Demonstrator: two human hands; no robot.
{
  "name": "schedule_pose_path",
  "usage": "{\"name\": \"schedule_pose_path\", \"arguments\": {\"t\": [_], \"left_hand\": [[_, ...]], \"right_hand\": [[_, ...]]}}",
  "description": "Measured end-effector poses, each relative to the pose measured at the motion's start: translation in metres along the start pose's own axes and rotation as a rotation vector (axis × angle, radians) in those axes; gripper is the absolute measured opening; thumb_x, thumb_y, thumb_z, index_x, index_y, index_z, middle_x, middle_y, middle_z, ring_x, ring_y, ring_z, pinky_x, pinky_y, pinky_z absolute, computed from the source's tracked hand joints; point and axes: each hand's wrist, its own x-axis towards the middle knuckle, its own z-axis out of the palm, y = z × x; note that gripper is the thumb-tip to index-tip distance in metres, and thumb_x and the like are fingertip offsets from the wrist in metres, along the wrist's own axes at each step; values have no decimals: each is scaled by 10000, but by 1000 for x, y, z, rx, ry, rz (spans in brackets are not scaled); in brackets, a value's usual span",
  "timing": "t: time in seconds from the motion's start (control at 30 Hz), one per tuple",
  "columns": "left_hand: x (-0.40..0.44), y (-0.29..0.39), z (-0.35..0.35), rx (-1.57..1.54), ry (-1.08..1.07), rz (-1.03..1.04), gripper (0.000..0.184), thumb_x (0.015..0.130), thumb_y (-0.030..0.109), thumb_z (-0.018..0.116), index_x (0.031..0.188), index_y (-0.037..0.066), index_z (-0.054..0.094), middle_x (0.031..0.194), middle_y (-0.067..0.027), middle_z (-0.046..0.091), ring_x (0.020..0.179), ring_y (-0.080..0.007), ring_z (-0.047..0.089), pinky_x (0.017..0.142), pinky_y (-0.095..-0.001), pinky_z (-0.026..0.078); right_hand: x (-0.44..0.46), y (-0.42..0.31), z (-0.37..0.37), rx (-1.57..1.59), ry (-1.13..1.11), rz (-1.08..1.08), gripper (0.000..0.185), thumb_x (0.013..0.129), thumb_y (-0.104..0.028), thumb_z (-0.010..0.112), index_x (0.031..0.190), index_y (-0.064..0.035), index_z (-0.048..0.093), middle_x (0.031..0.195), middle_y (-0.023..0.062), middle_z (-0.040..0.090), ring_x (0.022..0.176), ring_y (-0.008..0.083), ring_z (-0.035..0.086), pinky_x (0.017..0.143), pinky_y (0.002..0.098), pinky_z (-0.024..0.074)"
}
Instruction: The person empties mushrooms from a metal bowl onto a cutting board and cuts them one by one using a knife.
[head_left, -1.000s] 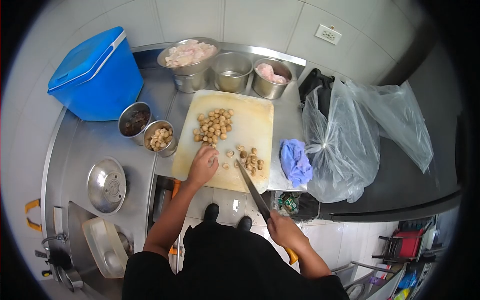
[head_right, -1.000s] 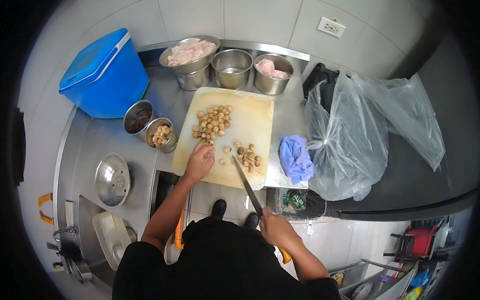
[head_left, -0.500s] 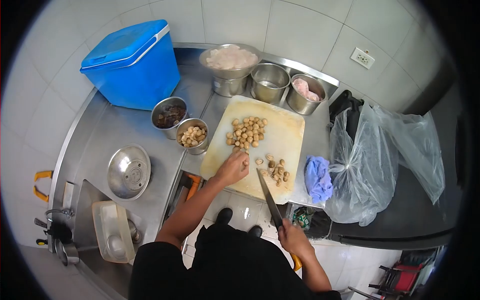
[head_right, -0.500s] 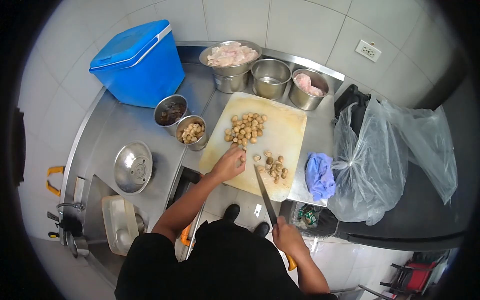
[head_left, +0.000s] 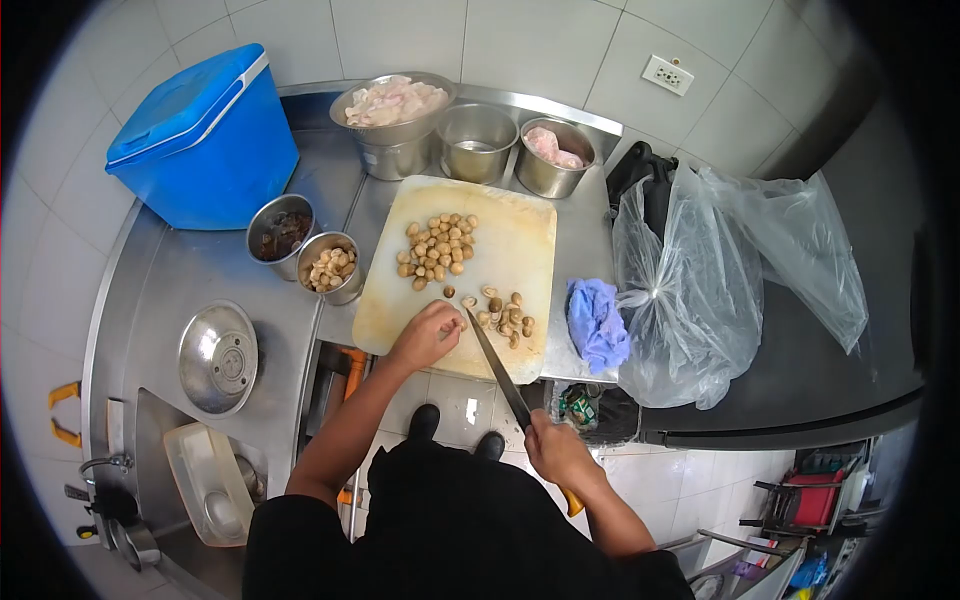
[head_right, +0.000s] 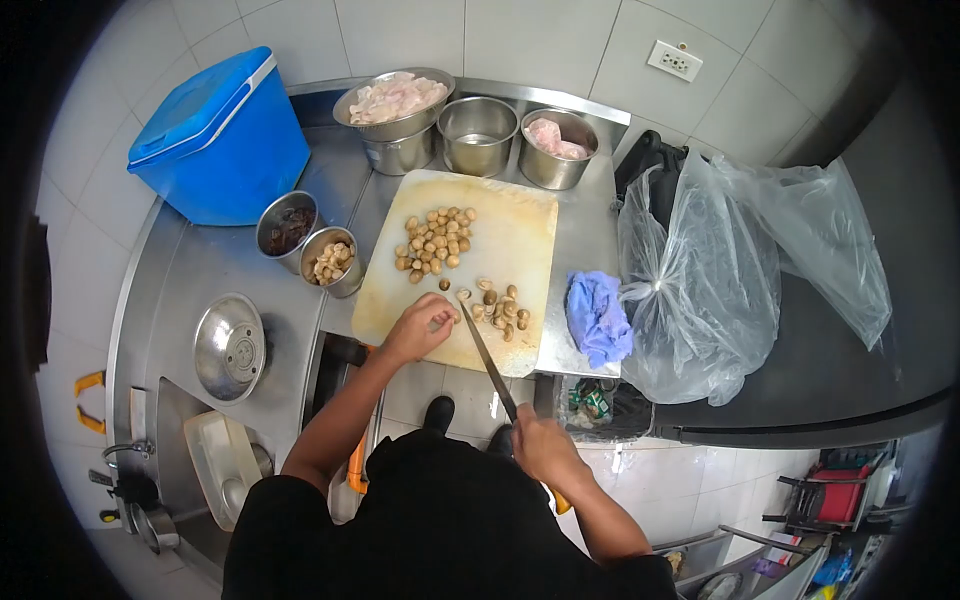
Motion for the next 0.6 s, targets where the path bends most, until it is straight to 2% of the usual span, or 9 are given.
{"name": "schedule_pose_path", "arguments": {"t": [0.07, 0.3, 0.37, 0.6], "left_hand": [[2, 1, 0, 30, -17, 26, 147, 857, -18, 656, 1000, 5, 635, 1016, -124, 598, 826, -235, 672, 759, -323, 579], [2, 2, 1, 9, -3, 32, 125, 862, -23, 653, 982, -10, 619, 1013, -129, 614, 857, -239, 684, 749, -324, 582], [3, 0, 0, 25, -16, 14, 136, 864, -25, 675, 995, -23, 640, 1015, -121, 626, 838, -201, 692, 763, -301, 580], [2, 0, -2, 35, -40, 25, 142, 858, -38, 676, 995, -28, 638, 1016, -122, 634, 840, -199, 694, 759, -297, 581]], "right_hand": [[-1, -2, -2, -32, -34, -31, 197, 964, -155, 533, 1023, 25, 479, 739, 335, 633, 736, 549, 624, 728, 627, 477], [-1, -6, -8, -50, -79, -38, 193, 957, -136, 525, 1028, 38, 484, 760, 342, 637, 761, 545, 632, 726, 625, 482], [5, -3, -4, -54, -82, -73, 199, 956, -131, 522, 1030, 51, 489, 766, 345, 642, 763, 542, 639, 734, 618, 495], [15, -10, -1, -85, -143, -23, 221, 946, -123, 522, 1025, 82, 495, 817, 364, 651, 816, 534, 656, 775, 604, 512]]}}
